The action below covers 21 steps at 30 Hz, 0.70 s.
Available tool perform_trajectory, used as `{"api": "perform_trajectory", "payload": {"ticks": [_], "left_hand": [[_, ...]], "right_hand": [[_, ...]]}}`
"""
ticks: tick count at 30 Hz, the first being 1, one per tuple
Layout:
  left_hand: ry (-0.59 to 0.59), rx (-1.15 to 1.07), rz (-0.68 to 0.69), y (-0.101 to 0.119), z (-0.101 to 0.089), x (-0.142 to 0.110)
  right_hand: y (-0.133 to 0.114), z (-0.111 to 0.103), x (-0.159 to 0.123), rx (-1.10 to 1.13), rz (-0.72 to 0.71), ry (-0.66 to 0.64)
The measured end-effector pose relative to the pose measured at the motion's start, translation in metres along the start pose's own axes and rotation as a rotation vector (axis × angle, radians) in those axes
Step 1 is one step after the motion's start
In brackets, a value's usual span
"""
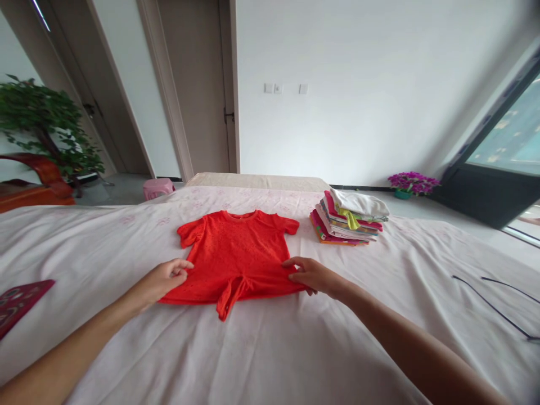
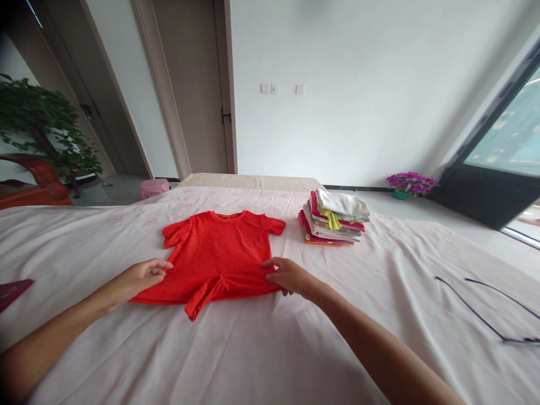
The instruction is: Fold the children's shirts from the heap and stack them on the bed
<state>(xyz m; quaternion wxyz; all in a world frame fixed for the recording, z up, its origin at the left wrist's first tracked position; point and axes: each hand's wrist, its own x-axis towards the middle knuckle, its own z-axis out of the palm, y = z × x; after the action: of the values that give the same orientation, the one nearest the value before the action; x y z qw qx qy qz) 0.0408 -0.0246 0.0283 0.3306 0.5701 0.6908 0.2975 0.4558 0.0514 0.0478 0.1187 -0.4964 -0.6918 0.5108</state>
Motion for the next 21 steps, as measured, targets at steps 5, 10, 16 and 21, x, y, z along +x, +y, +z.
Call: {"api": "perform_trajectory", "payload": {"ticks": [5, 10, 16, 21], "left_hand": [[-0.003, 0.546, 0.041, -0.002, -0.011, -0.004], [0.110, 0.700, 0.212, 0.049, 0.016, 0.020], [0.095, 0.624, 0.406, 0.083, 0.085, 0.059], [0.169, 0.753, 0.333, 0.059, 0.115, 0.075]], "right_hand": [[0.013, -0.017, 0.010, 0.027, 0.016, -0.031], [0.019, -0.045, 0.066, 0.087, 0.034, 0.490], [0.019, -0.066, 0.131, 0.147, 0.116, 0.652], [0.017, -0.070, 0.152, 0.184, -0.007, 0.644]]}}
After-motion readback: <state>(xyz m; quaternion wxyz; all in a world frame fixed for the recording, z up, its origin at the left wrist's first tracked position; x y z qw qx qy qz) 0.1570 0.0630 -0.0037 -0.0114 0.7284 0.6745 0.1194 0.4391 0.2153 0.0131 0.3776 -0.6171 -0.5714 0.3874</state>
